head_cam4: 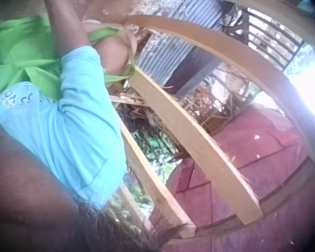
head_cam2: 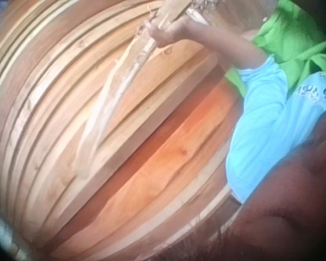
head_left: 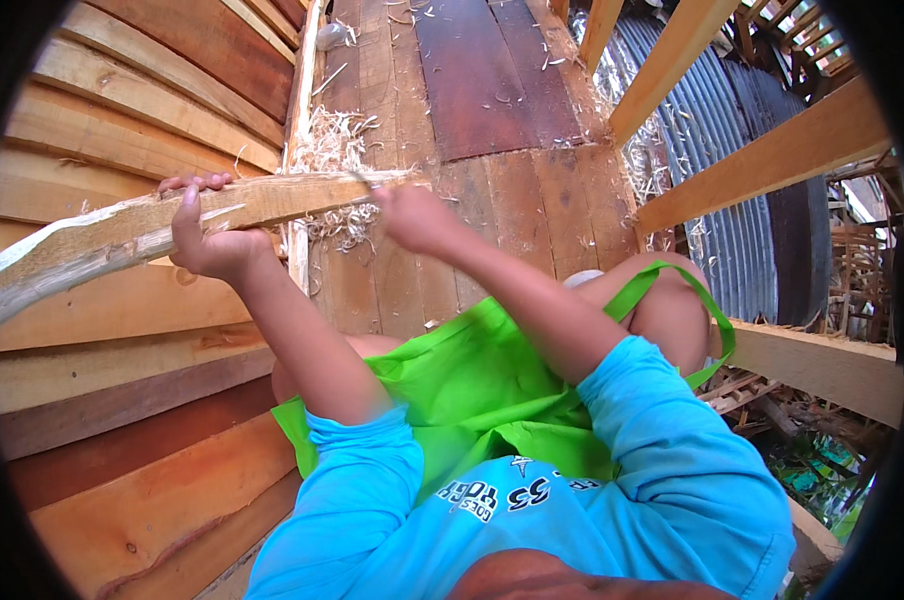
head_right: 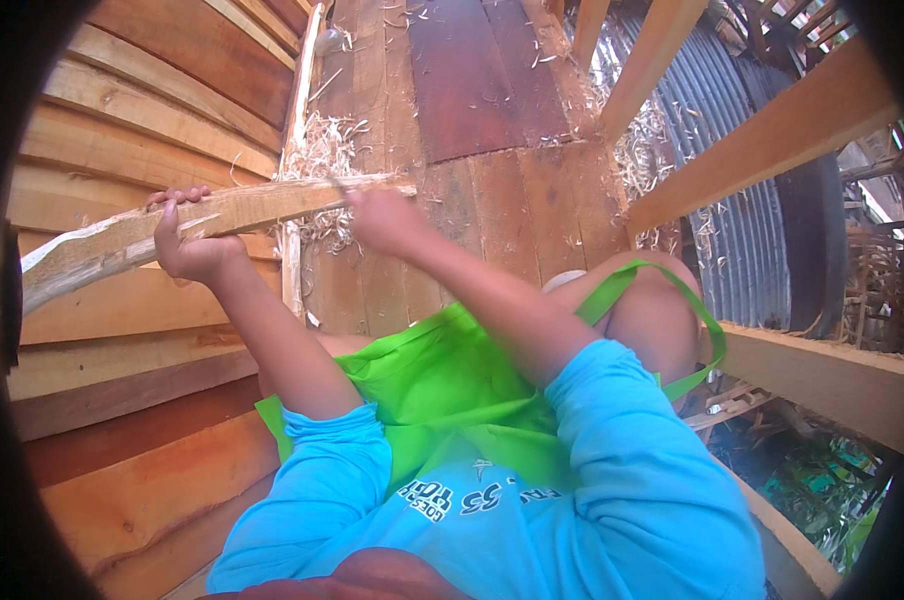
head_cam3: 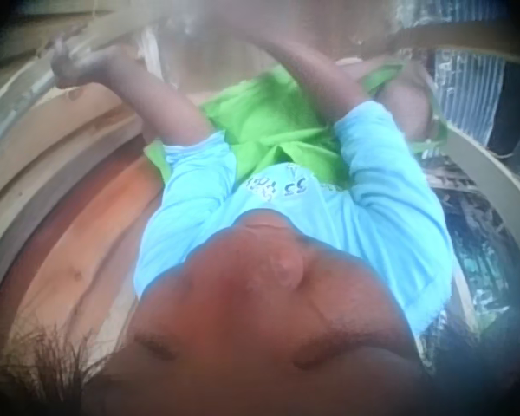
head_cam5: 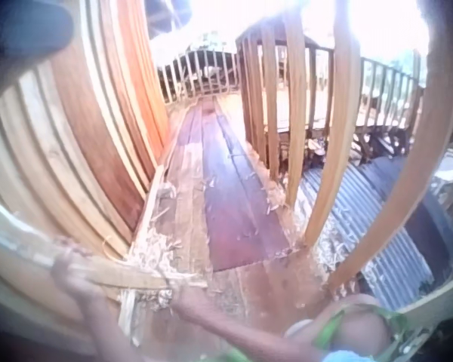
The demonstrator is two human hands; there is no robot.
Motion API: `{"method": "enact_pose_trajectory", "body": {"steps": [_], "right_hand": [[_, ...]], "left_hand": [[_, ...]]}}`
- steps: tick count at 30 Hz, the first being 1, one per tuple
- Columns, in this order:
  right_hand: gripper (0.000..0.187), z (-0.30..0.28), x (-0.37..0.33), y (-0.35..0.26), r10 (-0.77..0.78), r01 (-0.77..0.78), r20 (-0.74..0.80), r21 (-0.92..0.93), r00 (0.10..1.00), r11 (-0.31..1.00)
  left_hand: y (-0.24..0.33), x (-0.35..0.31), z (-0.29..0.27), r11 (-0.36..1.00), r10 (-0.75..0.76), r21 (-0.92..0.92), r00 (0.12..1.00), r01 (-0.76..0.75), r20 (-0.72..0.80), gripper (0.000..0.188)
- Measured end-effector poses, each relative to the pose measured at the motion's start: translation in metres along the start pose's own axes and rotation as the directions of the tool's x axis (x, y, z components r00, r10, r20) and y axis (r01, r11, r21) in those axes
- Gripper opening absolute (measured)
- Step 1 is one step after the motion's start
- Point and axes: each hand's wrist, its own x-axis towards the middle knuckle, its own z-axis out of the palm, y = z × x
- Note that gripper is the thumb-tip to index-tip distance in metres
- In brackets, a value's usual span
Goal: The person carves a long piece of wood using a knife, removing bark and shaping the surface. Wood shavings accumulate on the floor as the person continues to shave and smooth the wood.
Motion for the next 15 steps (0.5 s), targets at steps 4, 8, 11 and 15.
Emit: {"method": "enact_pose_trajectory", "body": {"steps": [4, 8, 11, 15], "right_hand": [[0.05, 0.01, -0.002, -0.003, -0.088, 0.095, -0.055, 0.15, 0.995, 0.984], [0.05, 0.007, 0.007, 0.011, -0.024, 0.031, -0.057, 0.13, 0.998, 0.991], [0.052, 0.006, -0.004, -0.006, -0.09, 0.093, -0.097, 0.025, 0.991, 0.995], [0.052, 0.0, 0.002, -0.002, -0.029, 0.032, -0.073, 0.033, 0.997, 0.999]], "left_hand": [[-0.004, 0.002, 0.0, 0.992, 0.066, 0.112, 0.998, -0.067, 0.008, 0.031], [-0.002, 0.005, -0.006, 1.0, -0.02, -0.013, 0.999, 0.02, -0.031, 0.03], [0.001, 0.006, -0.01, 1.0, -0.005, -0.004, 1.0, 0.005, -0.001, 0.032], [-0.001, -0.006, 0.005, 0.999, 0.007, 0.041, 0.997, -0.01, 0.083, 0.031]]}}
